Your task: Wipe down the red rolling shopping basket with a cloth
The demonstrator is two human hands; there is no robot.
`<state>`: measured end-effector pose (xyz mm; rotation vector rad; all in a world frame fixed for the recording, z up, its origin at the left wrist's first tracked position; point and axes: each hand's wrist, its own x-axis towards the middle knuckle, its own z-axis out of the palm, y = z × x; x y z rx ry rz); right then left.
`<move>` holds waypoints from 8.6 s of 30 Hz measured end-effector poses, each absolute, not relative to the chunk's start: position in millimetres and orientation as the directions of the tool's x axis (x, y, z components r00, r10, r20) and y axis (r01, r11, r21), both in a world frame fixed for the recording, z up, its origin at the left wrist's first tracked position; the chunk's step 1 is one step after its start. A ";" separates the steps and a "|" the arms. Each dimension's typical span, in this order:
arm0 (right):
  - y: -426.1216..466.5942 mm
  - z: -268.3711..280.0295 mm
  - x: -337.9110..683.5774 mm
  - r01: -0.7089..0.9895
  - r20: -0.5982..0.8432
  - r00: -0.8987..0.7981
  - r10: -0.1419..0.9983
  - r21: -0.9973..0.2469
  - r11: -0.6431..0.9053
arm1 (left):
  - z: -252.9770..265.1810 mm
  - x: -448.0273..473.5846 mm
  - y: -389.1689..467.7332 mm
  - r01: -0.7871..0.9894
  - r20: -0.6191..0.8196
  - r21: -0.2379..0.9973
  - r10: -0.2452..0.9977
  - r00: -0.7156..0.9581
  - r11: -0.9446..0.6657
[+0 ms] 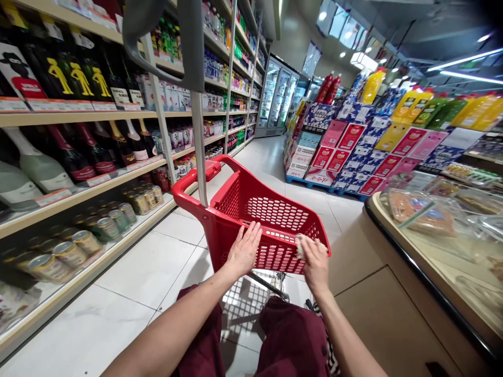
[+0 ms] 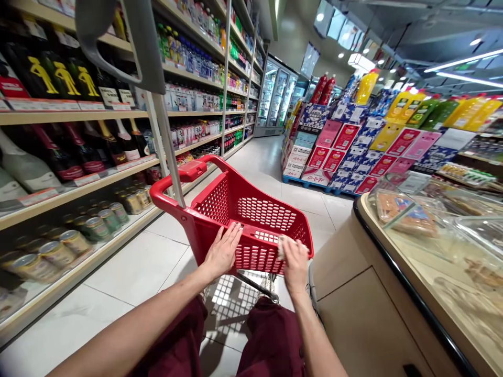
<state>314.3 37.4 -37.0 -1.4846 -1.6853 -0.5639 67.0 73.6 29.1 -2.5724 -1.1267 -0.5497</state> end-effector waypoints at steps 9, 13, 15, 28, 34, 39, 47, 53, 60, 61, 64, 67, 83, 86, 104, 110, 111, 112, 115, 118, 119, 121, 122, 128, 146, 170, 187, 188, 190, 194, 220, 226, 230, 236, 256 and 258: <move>34.6 -38.1 321.8 0.943 0.782 0.015 0.624 -0.218 0.251 | 31.4 84.5 75.0 0.715 0.414 -0.124 0.619 0.667 -0.688; 29.1 -42.2 335.9 0.938 0.786 0.272 0.555 -0.347 0.031 | 28.3 81.6 75.2 0.729 0.422 -0.136 0.627 0.655 -0.671; 30.0 -40.8 323.6 0.939 0.780 0.244 0.576 -0.338 0.059 | 26.7 83.7 73.7 0.724 0.415 -0.145 0.623 0.664 -0.675; 35.8 -32.7 274.9 0.944 0.803 0.090 0.589 -0.257 0.205 | 32.6 69.7 72.3 0.763 0.444 -0.200 0.637 0.630 -0.615; 35.1 -31.1 286.1 0.947 0.803 0.158 0.575 -0.288 0.142 | 29.9 64.8 69.7 0.774 0.454 -0.205 0.642 0.618 -0.599; 37.9 -29.5 266.9 0.943 0.810 0.121 0.574 -0.274 0.189 | 34.8 66.8 69.1 0.770 0.461 -0.208 0.633 0.621 -0.604; 38.2 -26.8 273.2 0.937 0.804 0.250 0.539 -0.342 0.075 | 38.9 48.6 72.7 0.815 0.474 -0.207 0.673 0.567 -0.541; 45.8 -19.2 245.9 0.937 0.773 -0.042 0.633 -0.190 0.294 | 37.8 51.3 69.9 0.802 0.482 -0.217 0.654 0.583 -0.556; 47.3 -15.4 240.2 0.938 0.777 0.183 0.602 -0.321 0.128 | 45.9 40.0 72.5 0.826 0.482 -0.216 0.679 0.554 -0.520; 48.6 -14.3 232.5 0.937 0.778 0.107 0.619 -0.288 0.199 | 45.9 40.2 72.4 0.823 0.481 -0.217 0.677 0.558 -0.524; 49.6 -13.1 225.5 0.923 0.770 -0.022 0.637 -0.229 0.309 | 47.1 36.5 72.1 0.826 0.482 -0.206 0.681 0.552 -0.525; 47.1 -14.6 240.1 0.938 0.777 0.144 0.613 -0.305 0.166 | 51.5 27.5 72.1 0.845 0.493 -0.186 0.696 0.522 -0.502; 61.0 7.8 177.6 0.900 0.793 0.134 0.594 -0.349 0.263 | 71.1 -14.1 69.0 0.887 0.545 -0.145 0.713 0.441 -0.438; 67.5 18.6 139.9 0.847 0.804 -0.046 0.593 -0.284 0.450 | 68.8 -19.6 66.8 0.886 0.551 -0.140 0.708 0.441 -0.443; 81.6 76.1 58.6 0.671 0.908 -0.235 0.346 -0.106 0.734 | 89.0 -89.0 76.8 0.956 0.695 0.023 0.692 0.194 -0.292; 126.8 220.4 58.7 0.690 0.978 -0.181 0.103 0.051 0.722 | 127.1 -106.4 95.1 0.968 0.739 0.103 0.669 0.080 -0.229; 131.6 229.6 56.1 0.681 0.965 -0.242 0.099 0.097 0.726 | 131.7 -107.0 96.8 0.968 0.750 0.105 0.657 0.074 -0.229; 133.9 229.0 54.3 0.661 0.938 -0.331 0.103 0.152 0.735 | 134.5 -107.5 97.4 0.967 0.761 0.103 0.645 0.075 -0.234; 129.9 186.9 55.6 0.539 0.750 -0.645 0.148 0.309 0.783 | 135.1 -109.2 94.1 0.963 0.784 0.085 0.614 0.094 -0.255; 125.2 158.9 62.0 0.503 0.625 -0.753 0.206 0.345 0.792 | 134.6 -109.9 90.0 0.961 0.788 0.069 0.605 0.111 -0.266; 126.3 164.3 63.2 0.516 0.639 -0.740 0.208 0.341 0.786 | 135.9 -109.4 89.8 0.962 0.788 0.067 0.606 0.111 -0.263; 132.3 191.1 63.7 0.561 0.729 -0.661 0.181 0.319 0.764 | 139.8 -107.6 91.1 0.966 0.787 0.069 0.609 0.101 -0.250; 135.8 205.9 63.5 0.594 0.782 -0.600 0.166 0.297 0.748 | 141.6 -106.5 92.2 0.968 0.785 0.073 0.612 0.093 -0.241; 130.7 189.1 67.0 0.540 0.685 -0.709 0.166 0.376 0.753 | 138.6 -106.2 93.0 0.969 0.760 0.068 0.641 0.104 -0.238; 138.9 214.5 66.4 0.617 0.745 -0.655 0.127 0.431 0.659 | 154.0 -101.1 93.1 0.953 0.808 0.059 0.574 0.129 -0.297; 78.9 -1.4 85.8 0.633 0.726 -0.592 0.351 0.149 0.759 | 64.2 -73.8 56.1 0.919 0.633 0.027 0.718 0.290 -0.394; 50.7 -19.4 170.4 0.814 0.825 -0.308 0.474 -0.030 0.581 | 25.6 -6.7 48.9 0.843 0.522 -0.024 0.712 0.469 -0.537; 50.6 -18.5 177.8 0.828 0.829 -0.282 0.482 -0.043 0.559 | 25.8 -1.9 48.8 0.837 0.519 -0.025 0.708 0.479 -0.547; 47.8 -24.8 192.1 0.835 0.804 -0.307 0.510 -0.030 0.550 | 24.8 8.4 47.7 0.816 0.501 -0.034 0.697 0.513 -0.576; 33.7 -49.1 215.4 0.819 0.727 -0.403 0.556 0.015 0.573 | 18.3 28.4 43.7 0.765 0.443 -0.067 0.668 0.598 -0.641; 7.8 -72.7 309.0 0.929 0.801 -0.043 0.598 -0.188 0.319 | 5.4 129.9 37.0 0.554 0.258 -0.097 0.516 0.817 -0.827; 3.0 -75.8 335.1 0.940 0.802 0.029 0.596 -0.226 0.257 | 8.5 145.5 37.0 0.513 0.239 -0.084 0.483 0.842 -0.854; -2.0 -79.5 346.4 0.937 0.789 0.045 0.612 -0.246 0.248 | 7.1 152.7 35.4 0.498 0.233 -0.095 0.467 0.853 -0.862; 2.8 -73.2 358.9 0.924 0.803 0.161 0.573 -0.327 0.200 | 7.3 161.6 36.0 0.502 0.250 -0.106 0.465 0.849 -0.859; 9.0 -45.3 322.3 0.897 0.835 0.112 0.538 -0.318 0.306 | 14.7 128.2 45.8 0.589 0.301 -0.079 0.543 0.783 -0.805; 10.2 -47.5 307.9 0.894 0.802 0.044 0.595 -0.298 0.335 | 13.0 119.9 45.9 0.604 0.305 -0.088 0.556 0.773 -0.792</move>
